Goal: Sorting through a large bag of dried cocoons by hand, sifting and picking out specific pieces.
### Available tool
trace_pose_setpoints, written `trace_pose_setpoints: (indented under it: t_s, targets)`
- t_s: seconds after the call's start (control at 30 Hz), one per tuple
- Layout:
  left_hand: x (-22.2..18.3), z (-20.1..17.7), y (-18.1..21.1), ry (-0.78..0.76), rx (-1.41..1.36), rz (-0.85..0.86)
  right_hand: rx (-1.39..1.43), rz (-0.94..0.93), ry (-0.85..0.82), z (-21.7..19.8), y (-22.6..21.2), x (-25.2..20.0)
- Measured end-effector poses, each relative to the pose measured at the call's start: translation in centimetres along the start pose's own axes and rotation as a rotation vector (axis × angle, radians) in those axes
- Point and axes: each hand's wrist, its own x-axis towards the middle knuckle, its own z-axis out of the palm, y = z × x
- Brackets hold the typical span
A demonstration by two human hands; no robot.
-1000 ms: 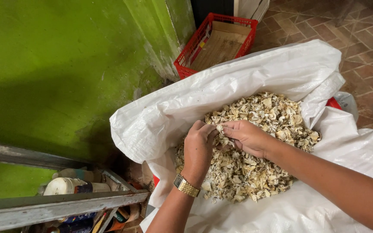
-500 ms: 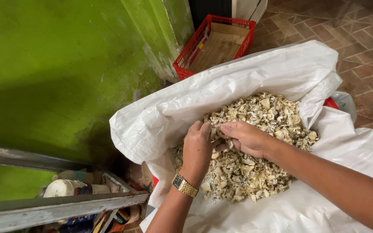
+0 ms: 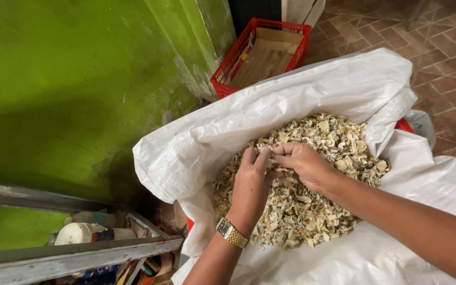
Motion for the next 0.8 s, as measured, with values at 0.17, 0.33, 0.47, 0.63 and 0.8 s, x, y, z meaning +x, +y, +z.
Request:
trace_pose_setpoints:
  t_s: [0.17,0.33,0.47,0.63,0.8]
  targets:
    - [-0.5,2.3,-3.4,0.014,0.101,-0.012,-0.078,0.064,-0.069,0.4,-1.5,-0.2]
    - [-0.4,2.1,-4.7,0.046,0.091,-0.031,-0.06,0.07,-0.127,0.6,-1.2,0.2]
    - [-0.4,1.5,-4.4,0.043,0.042,-0.084,-0.093,0.071,-0.153,-0.1,-0.1,0.9]
    - [-0.5,2.6,-3.3,0.081,0.022,-0.053,-0.136,0.018,-0.119,-1.2,1.8,2.1]
    - [0.1,1.6,-2.7,0.071,0.028,0.012,-0.415,0.092,-0.189,-0.2,-1.3,0.5]
